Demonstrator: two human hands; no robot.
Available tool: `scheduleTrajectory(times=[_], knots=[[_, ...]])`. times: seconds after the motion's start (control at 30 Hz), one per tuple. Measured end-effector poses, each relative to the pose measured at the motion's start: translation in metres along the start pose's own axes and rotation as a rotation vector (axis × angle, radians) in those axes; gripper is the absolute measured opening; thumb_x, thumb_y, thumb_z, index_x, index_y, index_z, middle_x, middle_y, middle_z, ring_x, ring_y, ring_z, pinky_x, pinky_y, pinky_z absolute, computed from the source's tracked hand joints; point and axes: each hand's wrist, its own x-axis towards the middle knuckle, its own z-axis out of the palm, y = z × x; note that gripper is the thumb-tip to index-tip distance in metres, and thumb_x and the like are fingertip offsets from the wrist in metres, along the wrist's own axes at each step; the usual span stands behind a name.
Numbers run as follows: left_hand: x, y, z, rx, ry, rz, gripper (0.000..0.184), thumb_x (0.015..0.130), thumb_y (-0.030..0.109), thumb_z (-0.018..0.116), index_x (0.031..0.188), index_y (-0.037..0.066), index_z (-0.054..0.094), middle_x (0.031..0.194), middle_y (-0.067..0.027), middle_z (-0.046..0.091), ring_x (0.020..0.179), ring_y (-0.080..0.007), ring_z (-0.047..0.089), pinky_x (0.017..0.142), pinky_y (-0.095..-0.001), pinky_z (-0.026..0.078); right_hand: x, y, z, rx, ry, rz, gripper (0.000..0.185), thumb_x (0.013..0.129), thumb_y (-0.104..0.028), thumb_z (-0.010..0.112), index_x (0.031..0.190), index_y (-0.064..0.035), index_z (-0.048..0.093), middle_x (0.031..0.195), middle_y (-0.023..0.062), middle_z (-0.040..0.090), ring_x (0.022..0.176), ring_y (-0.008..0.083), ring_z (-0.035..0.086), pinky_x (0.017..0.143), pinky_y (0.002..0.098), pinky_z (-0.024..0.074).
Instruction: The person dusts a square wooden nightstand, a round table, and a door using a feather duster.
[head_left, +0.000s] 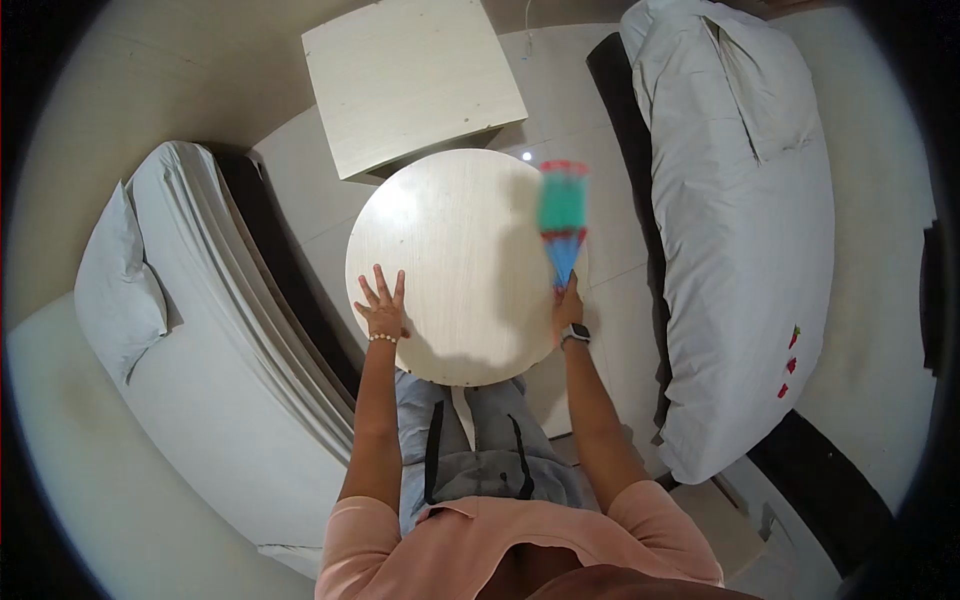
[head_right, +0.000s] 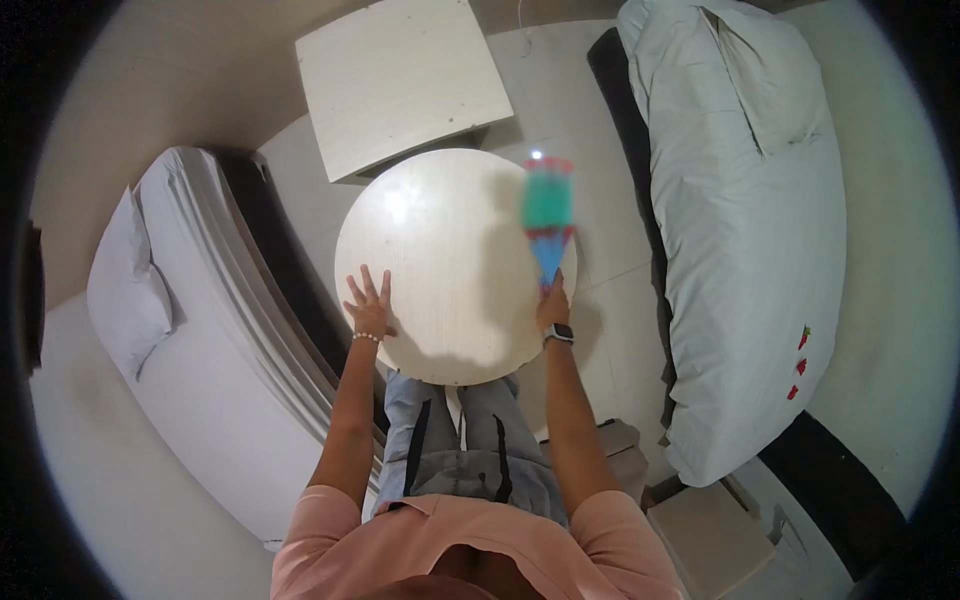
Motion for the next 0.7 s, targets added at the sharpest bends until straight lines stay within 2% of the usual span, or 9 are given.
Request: scheduleTrajectory(times=[0.1, 0.13, 0.23, 0.33, 0.43, 0.47, 0.57, 0.6, 0.7], knots=[[0.002, 0.000, 0.003, 0.022, 0.015, -0.004, 0.136, 0.038, 0.041, 0.083, 0.133, 0.028, -0.013, 0.136, -0.0182, -0.022, 0.125, -0.0456, -0.007, 0.090, -0.0599, 0.030, 0.002, 0.014, -0.040, -0.209, -0.144, -0.220, 0.050, 0.084, -0.011, 0.043, 0.130, -0.0179, 0.024, 0.088, 0.0198, 0.054, 0.078, 0.0371, 0.055, 0.066, 0.0450, 0.0447], [0.002, -0.001, 0.002, 0.029, 0.009, -0.004, 0.136, 0.037, 0.042, 0.082, 0.133, 0.028, -0.013, 0.136, -0.0179, -0.022, 0.125, -0.0455, -0.008, 0.090, -0.0603, 0.031, -0.001, 0.008, -0.055, -0.226, -0.272, -0.171, 0.052, 0.083, -0.010, 0.043, 0.130, -0.0255, 0.026, 0.092, 0.0185, 0.051, 0.080, 0.0363, 0.054, 0.069, 0.0442, 0.0451], [0.003, -0.002, -0.004, 0.024, 0.005, -0.002, 0.137, 0.036, 0.043, 0.082, 0.133, 0.030, -0.014, 0.137, -0.0168, -0.022, 0.125, -0.0453, -0.008, 0.089, -0.0614, 0.031, -0.004, -0.006, -0.077, -0.536, -0.434, -0.267, 0.053, 0.082, -0.008, 0.044, 0.128, -0.0309, 0.030, 0.096, 0.0182, 0.050, 0.083, 0.0333, 0.055, 0.072, 0.0415, 0.0456], [0.004, -0.004, -0.006, -0.004, 0.012, -0.013, 0.139, 0.033, 0.042, 0.083, 0.132, 0.033, -0.013, 0.137, -0.0149, -0.023, 0.124, -0.0457, -0.009, 0.086, -0.0642, 0.031, -0.010, -0.010, -0.066, -0.493, -0.441, -0.439, 0.055, 0.078, -0.005, 0.048, 0.126, -0.0294, 0.035, 0.093, 0.0162, 0.050, 0.085, 0.0306, 0.054, 0.073, 0.0388, 0.0451], [0.005, -0.005, -0.016, -0.010, -0.047, -0.029, 0.139, 0.032, 0.042, 0.083, 0.132, 0.034, -0.012, 0.137, -0.0146, -0.023, 0.124, -0.0464, -0.011, 0.085, -0.0658, 0.031, -0.017, -0.033, -0.044, -0.395, -0.445, -0.521, 0.053, 0.078, -0.004, 0.049, 0.124, -0.0293, 0.040, 0.094, 0.0156, 0.050, 0.086, 0.0291, 0.053, 0.076, 0.0374, 0.0449], [0.007, -0.006, -0.015, -0.027, -0.041, -0.029, 0.139, 0.030, 0.042, 0.083, 0.131, 0.038, -0.012, 0.137, -0.0133, -0.023, 0.124, -0.0467, -0.011, 0.083, -0.0678, 0.030, -0.016, -0.041, -0.039, -0.371, -0.488, -0.546, 0.051, 0.077, -0.009, 0.052, 0.123, -0.0262, 0.041, 0.098, 0.0154, 0.050, 0.089, 0.0295, 0.052, 0.078, 0.0377, 0.0432], [0.006, -0.014, -0.020, -0.075, -0.030, 0.010, 0.137, 0.028, 0.043, 0.084, 0.134, 0.036, -0.004, 0.137, -0.0134, -0.023, 0.123, -0.0457, -0.014, 0.082, -0.0714, 0.025, -0.004, -0.073, -0.029, -0.321, -0.445, -0.674, 0.047, 0.076, -0.016, 0.053, 0.122, -0.0224, 0.043, 0.101, 0.0153, 0.050, 0.097, 0.0300, 0.048, 0.082, 0.0399, 0.0393], [0.002, -0.014, -0.025, -0.088, -0.019, 0.020, 0.135, 0.029, 0.044, 0.083, 0.133, 0.037, -0.002, 0.138, -0.0130, -0.022, 0.124, -0.0458, -0.014, 0.082, -0.0719, 0.024, 0.003, -0.087, -0.030, -0.311, -0.426, -0.599, 0.043, 0.076, -0.021, 0.054, 0.118, -0.0168, 0.046, 0.101, 0.0155, 0.050, 0.098, 0.0305, 0.047, 0.083, 0.0396, 0.0375], [0.004, -0.016, -0.020, -0.103, 0.026, 0.039, 0.136, 0.027, 0.042, 0.084, 0.134, 0.036, -0.001, 0.138, -0.0132, -0.020, 0.123, -0.0467, -0.013, 0.081, -0.0718, 0.026, 0.045, -0.101, -0.018, -0.049, -0.154, -0.570, 0.034, 0.078, -0.018, 0.051, 0.112, -0.0108, 0.049, 0.098, 0.0151, 0.052, 0.096, 0.0303, 0.048, 0.083, 0.0383, 0.0382]])
